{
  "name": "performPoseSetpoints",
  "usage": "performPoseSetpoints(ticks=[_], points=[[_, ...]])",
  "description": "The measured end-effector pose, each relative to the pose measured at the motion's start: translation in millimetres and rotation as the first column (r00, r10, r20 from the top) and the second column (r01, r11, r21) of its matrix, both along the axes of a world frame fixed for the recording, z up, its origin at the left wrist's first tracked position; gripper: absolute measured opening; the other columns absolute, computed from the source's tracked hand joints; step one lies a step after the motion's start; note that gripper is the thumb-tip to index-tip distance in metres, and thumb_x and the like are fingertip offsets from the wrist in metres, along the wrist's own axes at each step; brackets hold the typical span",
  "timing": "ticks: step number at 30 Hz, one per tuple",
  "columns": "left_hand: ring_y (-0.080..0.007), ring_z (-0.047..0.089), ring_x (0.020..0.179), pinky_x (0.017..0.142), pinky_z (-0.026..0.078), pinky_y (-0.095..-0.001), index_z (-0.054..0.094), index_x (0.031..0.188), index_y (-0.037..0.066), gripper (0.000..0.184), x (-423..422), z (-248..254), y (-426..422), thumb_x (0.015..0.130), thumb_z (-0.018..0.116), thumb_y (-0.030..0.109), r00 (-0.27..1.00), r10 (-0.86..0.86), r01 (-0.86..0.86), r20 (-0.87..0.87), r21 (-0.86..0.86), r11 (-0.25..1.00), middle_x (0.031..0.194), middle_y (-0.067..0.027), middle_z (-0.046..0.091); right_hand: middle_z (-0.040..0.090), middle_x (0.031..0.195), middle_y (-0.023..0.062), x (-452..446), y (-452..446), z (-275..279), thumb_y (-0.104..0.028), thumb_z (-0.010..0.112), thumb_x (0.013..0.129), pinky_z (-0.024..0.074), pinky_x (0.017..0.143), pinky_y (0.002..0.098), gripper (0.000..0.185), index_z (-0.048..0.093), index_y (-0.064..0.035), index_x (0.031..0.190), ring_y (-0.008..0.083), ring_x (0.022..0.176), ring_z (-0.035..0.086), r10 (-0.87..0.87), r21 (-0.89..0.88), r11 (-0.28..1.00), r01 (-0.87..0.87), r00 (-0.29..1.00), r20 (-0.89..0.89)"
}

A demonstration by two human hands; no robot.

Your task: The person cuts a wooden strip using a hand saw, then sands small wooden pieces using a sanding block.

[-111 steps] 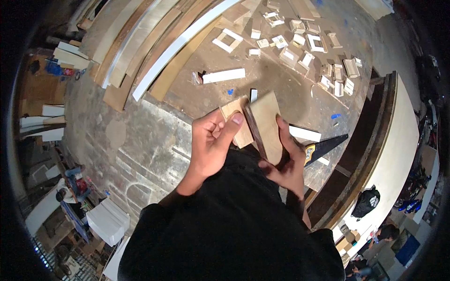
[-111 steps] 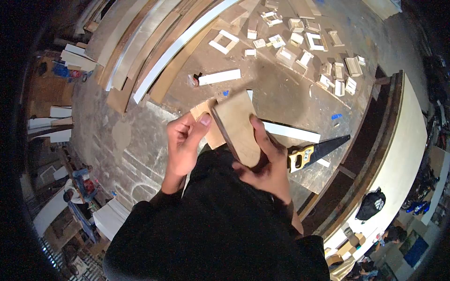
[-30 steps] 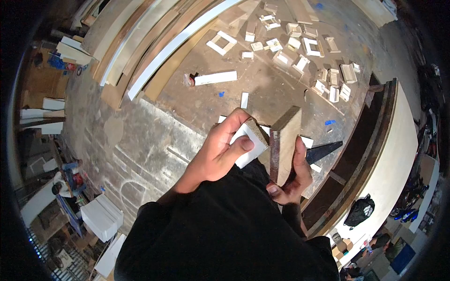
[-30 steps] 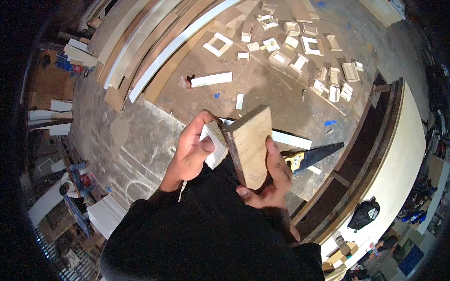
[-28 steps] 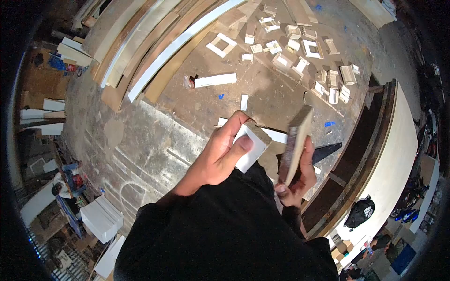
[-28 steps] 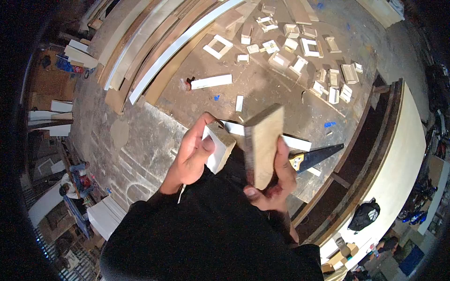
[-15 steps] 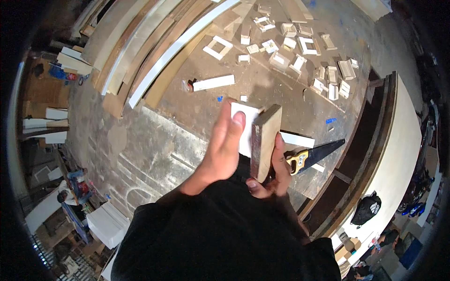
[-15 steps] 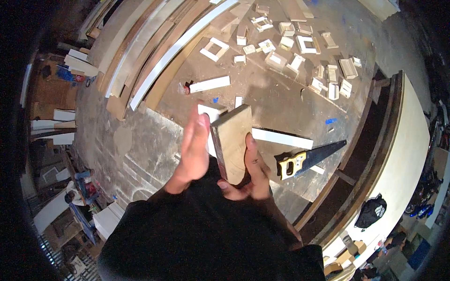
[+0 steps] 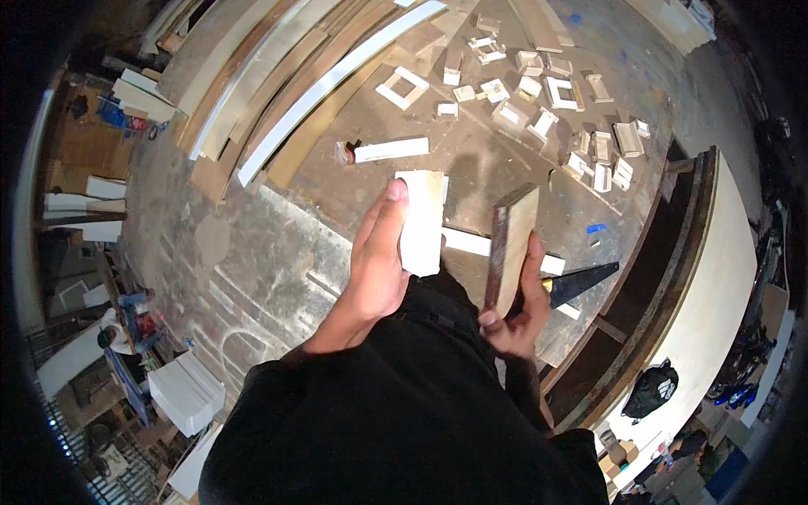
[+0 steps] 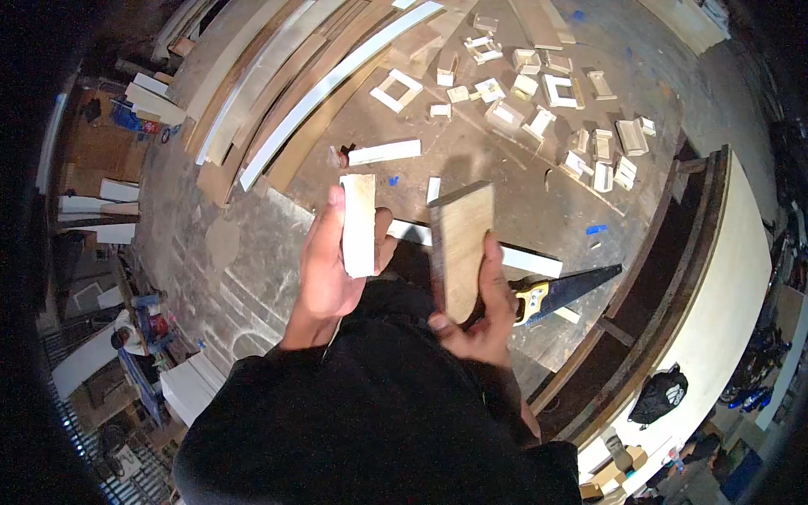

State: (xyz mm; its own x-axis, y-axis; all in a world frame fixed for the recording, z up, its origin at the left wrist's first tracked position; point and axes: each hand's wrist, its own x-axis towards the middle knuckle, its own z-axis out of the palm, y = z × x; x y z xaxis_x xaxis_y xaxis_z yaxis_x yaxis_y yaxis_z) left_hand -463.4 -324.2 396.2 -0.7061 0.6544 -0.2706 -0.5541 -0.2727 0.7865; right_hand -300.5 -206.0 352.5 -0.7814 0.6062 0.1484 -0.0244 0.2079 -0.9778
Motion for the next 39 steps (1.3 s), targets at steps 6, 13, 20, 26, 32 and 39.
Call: performPoseSetpoints(ticks=[6, 13, 20, 26, 32, 39], points=[[-0.0148, 0.056, 0.108, 0.096, 0.043, -0.03, 0.049, 0.134, -0.001, 0.055, 20, 18, 12, 0.107, 0.037, 0.046, 0.982, -0.018, -0.014, -0.187, -0.166, 0.986, 0.118, -0.0111, 0.06, 0.04, 0.149, 0.0307, -8, -8, 17, -0.047, 0.08, 0.076, 0.0328, 0.112, 0.0407, 0.114, 0.019, 0.0145, 0.151, 0.0288, 0.136, 0.045, 0.269, 0.002, 0.963, -0.269, 0.963, -0.021], [-0.0138, 0.054, 0.103, 0.093, 0.043, -0.0297, 0.048, 0.132, 0.0, 0.052, 23, 12, 15, 0.108, 0.032, 0.044, 0.94, -0.052, -0.035, -0.338, -0.247, 0.968, 0.114, -0.0093, 0.059, 0.046, 0.147, 0.0242, -16, -9, 10, -0.034, 0.076, 0.08, 0.035, 0.11, 0.037, 0.102, 0.019, 0.0086, 0.153, 0.0263, 0.134, 0.047, 0.218, -0.083, 0.97, -0.227, 0.971, -0.1], [-0.0128, 0.047, 0.048, 0.044, 0.037, -0.0266, 0.058, 0.092, 0.006, 0.056, 31, 17, 19, 0.106, 0.03, 0.052, 0.986, -0.029, -0.014, -0.161, -0.256, 0.966, 0.065, -0.0026, 0.052, 0.046, 0.147, 0.0192, -17, -6, 25, -0.053, 0.07, 0.085, 0.0358, 0.109, 0.0349, 0.104, 0.02, 0.0078, 0.154, 0.0225, 0.129, 0.049, 0.093, -0.472, 0.863, -0.179, 0.976, -0.199], [-0.0112, 0.057, 0.076, 0.07, 0.047, -0.0276, 0.058, 0.109, 0.001, 0.057, 26, -5, 28, 0.108, 0.026, 0.049, 0.907, -0.001, -0.14, -0.421, -0.304, 0.942, 0.086, -0.0046, 0.062, 0.057, 0.09, 0.0047, -7, -33, -8, -0.076, 0.065, 0.076, 0.0373, 0.048, 0.0238, 0.123, 0.012, -0.0015, 0.158, 0.0082, 0.057, 0.047, 0.187, -0.423, 0.88, -0.214, 0.977, -0.105], [-0.01, 0.051, 0.069, 0.062, 0.043, -0.0289, 0.057, 0.098, 0.004, 0.052, 14, -4, 22, 0.108, 0.029, 0.047, 0.918, 0.109, -0.231, -0.382, -0.29, 0.929, 0.078, -0.002, 0.055, 0.038, 0.137, 0.0162, -4, -28, -27, -0.056, 0.068, 0.086, 0.029, 0.087, 0.0318, 0.106, 0.015, 0.0019, 0.156, 0.0191, 0.106, 0.036, 0.308, -0.409, 0.847, -0.34, 0.94, -0.145], [-0.015, 0.063, 0.076, 0.065, 0.046, -0.0273, 0.055, 0.115, 0.009, 0.045, -17, -4, 2, 0.106, 0.037, 0.049, 0.986, -0.004, 0.014, 0.167, -0.058, 0.998, 0.083, -0.0048, 0.063, 0.03, 0.159, 0.0214, 7, -9, -18, -0.058, 0.069, 0.085, 0.0258, 0.117, 0.0402, 0.103, 0.023, 0.0032, 0.154, 0.0294, 0.145, 0.033, 0.124, -0.469, 0.872, -0.141, 0.99, -0.066]])
